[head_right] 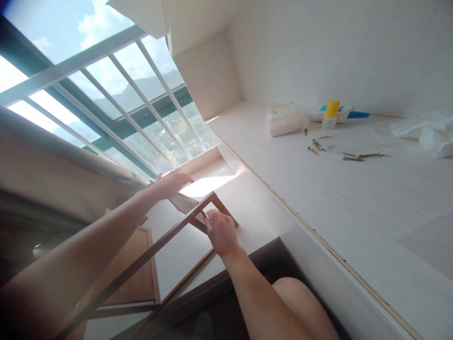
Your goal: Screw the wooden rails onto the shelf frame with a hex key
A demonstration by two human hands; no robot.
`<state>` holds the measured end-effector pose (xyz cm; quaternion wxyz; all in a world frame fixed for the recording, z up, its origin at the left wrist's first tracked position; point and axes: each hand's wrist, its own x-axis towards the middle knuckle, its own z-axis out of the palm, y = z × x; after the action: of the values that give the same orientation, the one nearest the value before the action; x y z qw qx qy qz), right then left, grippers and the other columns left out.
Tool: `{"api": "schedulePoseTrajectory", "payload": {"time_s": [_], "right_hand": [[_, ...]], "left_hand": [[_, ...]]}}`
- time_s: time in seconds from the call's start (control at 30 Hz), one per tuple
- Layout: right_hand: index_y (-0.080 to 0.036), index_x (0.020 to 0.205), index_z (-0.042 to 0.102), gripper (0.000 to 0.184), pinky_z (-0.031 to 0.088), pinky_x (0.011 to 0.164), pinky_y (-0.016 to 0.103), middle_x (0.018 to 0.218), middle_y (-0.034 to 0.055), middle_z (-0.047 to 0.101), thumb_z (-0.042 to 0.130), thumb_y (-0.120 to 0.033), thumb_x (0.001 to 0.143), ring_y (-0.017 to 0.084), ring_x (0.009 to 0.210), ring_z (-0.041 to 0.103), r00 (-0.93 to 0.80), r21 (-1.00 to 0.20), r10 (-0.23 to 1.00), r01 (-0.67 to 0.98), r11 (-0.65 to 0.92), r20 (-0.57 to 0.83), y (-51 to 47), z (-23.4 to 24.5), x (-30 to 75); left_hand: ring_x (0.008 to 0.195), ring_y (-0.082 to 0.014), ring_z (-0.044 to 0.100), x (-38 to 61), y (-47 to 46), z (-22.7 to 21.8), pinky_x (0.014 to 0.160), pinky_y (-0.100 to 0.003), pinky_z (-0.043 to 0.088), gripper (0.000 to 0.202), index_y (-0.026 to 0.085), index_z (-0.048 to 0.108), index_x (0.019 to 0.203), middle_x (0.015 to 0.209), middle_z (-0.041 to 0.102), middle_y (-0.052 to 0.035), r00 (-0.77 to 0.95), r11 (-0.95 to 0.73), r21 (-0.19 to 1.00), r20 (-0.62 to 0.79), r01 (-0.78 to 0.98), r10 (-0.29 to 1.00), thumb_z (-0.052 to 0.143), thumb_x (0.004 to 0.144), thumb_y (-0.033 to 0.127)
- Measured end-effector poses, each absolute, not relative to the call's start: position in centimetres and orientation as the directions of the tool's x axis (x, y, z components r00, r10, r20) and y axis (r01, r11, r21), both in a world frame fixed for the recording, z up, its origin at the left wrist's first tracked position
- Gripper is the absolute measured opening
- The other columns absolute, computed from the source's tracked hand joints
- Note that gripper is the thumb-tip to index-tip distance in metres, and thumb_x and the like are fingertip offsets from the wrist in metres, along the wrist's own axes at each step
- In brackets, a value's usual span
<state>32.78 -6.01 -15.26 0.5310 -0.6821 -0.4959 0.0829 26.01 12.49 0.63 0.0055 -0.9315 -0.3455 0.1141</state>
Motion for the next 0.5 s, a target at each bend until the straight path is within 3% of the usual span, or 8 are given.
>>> {"api": "schedulePoseTrajectory", "payload": {"time_s": [0.13, 0.23, 0.4, 0.5], "right_hand": [[-0.02, 0.068, 0.055, 0.024, 0.03, 0.059, 0.025, 0.064, -0.0013, 0.059, 0.054, -0.022, 0.092, 0.012, 0.059, 0.052, 0.495, -0.796, 0.763, 0.604, 0.043, 0.416, -6.1, -15.3, 32.7], [-0.02, 0.069, 0.058, 0.022, 0.031, 0.06, 0.026, 0.066, 0.0001, 0.062, 0.056, -0.023, 0.091, 0.014, 0.061, 0.055, 0.494, -0.794, 0.77, 0.607, 0.025, 0.403, -6.3, -15.2, 32.7], [-0.02, 0.071, 0.06, 0.02, 0.03, 0.059, 0.026, 0.067, 0.0006, 0.064, 0.057, -0.022, 0.09, 0.014, 0.062, 0.055, 0.484, -0.795, 0.78, 0.606, 0.028, 0.396, -6.6, -15.1, 32.6], [-0.02, 0.069, 0.059, 0.021, 0.03, 0.059, 0.026, 0.066, 0.0011, 0.064, 0.057, -0.024, 0.09, 0.015, 0.062, 0.055, 0.492, -0.794, 0.779, 0.608, 0.013, 0.389, -6.8, -15.1, 32.4]], "left_hand": [[0.141, -0.0313, 0.029, 24.6, 5.4, 0.8, 0.111, -0.069, 0.004, 0.058, 0.035, 0.065, 0.111, 0.134, 0.059, 0.0018, 0.806, -0.821, 0.113, -0.303, 0.56, 0.508, 0.009, 0.099, 0.046], [0.141, -0.0342, 0.029, 23.3, 2.6, 1.1, 0.105, -0.074, 0.01, 0.057, 0.037, 0.06, 0.116, 0.139, 0.054, 0.0019, 0.795, -0.81, 0.087, -0.275, 0.58, 0.54, 0.008, 0.099, 0.05], [0.136, -0.0337, 0.032, 22.1, 0.9, 1.2, 0.102, -0.067, 0.024, 0.054, 0.035, 0.056, 0.116, 0.146, 0.046, 0.0004, 0.81, -0.824, 0.006, -0.194, 0.566, 0.554, 0.009, 0.098, 0.054], [0.128, -0.0352, 0.038, 21.7, 0.3, 0.9, 0.098, -0.065, 0.028, 0.051, 0.031, 0.057, 0.109, 0.138, 0.052, -0.0021, 0.807, -0.816, -0.081, -0.122, 0.572, 0.578, 0.013, 0.098, 0.055]]}}
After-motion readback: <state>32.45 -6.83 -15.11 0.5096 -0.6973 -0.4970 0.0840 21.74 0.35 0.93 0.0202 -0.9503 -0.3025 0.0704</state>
